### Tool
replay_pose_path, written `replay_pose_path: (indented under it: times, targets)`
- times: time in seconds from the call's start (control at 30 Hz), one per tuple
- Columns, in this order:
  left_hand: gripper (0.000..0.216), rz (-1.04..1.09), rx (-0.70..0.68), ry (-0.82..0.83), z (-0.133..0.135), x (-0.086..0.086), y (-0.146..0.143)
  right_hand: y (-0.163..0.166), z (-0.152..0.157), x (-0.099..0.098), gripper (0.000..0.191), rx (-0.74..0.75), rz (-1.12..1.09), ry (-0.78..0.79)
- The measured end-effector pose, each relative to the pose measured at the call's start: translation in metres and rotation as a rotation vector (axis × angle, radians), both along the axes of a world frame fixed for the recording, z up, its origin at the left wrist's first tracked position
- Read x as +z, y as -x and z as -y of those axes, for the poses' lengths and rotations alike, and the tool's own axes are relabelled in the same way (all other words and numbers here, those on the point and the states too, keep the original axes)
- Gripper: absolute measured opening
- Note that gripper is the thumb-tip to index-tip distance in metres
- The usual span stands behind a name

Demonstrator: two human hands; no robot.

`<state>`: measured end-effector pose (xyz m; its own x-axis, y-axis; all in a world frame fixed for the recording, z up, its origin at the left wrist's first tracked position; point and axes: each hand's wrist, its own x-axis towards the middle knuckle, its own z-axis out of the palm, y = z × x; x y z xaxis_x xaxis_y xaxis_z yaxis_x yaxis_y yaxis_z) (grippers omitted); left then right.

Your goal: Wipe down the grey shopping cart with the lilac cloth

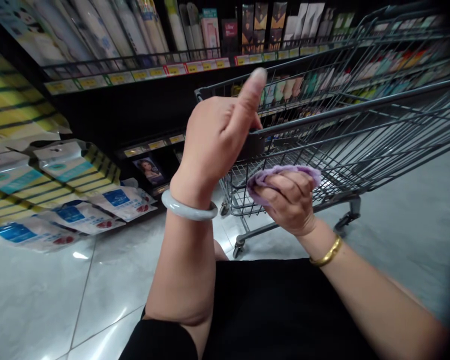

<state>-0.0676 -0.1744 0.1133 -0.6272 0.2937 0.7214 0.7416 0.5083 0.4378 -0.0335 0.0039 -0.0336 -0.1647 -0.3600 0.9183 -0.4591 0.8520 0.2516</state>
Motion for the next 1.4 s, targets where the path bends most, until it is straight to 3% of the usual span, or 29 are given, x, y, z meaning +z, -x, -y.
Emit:
replay_pose_path:
  times: [0.07,0.23,0.43,0.6,0.77,0.87,0.97,1.03,1.17,1.4]
  targets:
    - [0.081,0.034,0.025,-0.020,0.004,-0.005,0.010,0.004,-0.006,0.007,0.030,-0.024,-0.045,0.059]
    - [0.086,0.037,0.229,0.151,-0.004,-0.012,0.020,0.009,-0.015,0.025,0.028,-0.053,-0.080,0.286]
    - [0.078,-0.029,0.187,-0.053,-0.026,-0.014,0.003,0.003,-0.014,0.031,0.014,0.006,-0.009,0.464]
    - [0.068,-0.075,0.161,-0.003,-0.047,-0.013,-0.018,-0.012,-0.021,0.059,0.016,0.065,-0.141,0.617]
    - [0.066,-0.134,0.105,0.039,-0.062,-0.010,-0.034,-0.022,-0.028,0.088,0.025,0.028,-0.260,0.471]
    - [0.061,-0.144,-0.007,0.090,-0.056,-0.010,-0.028,-0.030,-0.031,0.097,0.019,0.029,-0.158,0.431]
    - [0.051,-0.207,-0.029,0.104,-0.050,-0.017,-0.009,-0.044,-0.026,0.104,0.014,-0.076,0.036,0.429]
    - [0.052,-0.215,-0.031,0.112,-0.051,-0.023,0.006,-0.053,-0.017,0.105,0.017,-0.121,0.086,0.361]
    - [0.058,-0.257,-0.066,0.016,-0.061,-0.033,0.022,-0.059,0.002,0.099,0.024,-0.093,-0.044,0.174]
    - [0.061,-0.285,-0.027,0.023,-0.074,-0.028,0.002,-0.049,-0.008,0.091,0.019,-0.151,-0.215,0.158]
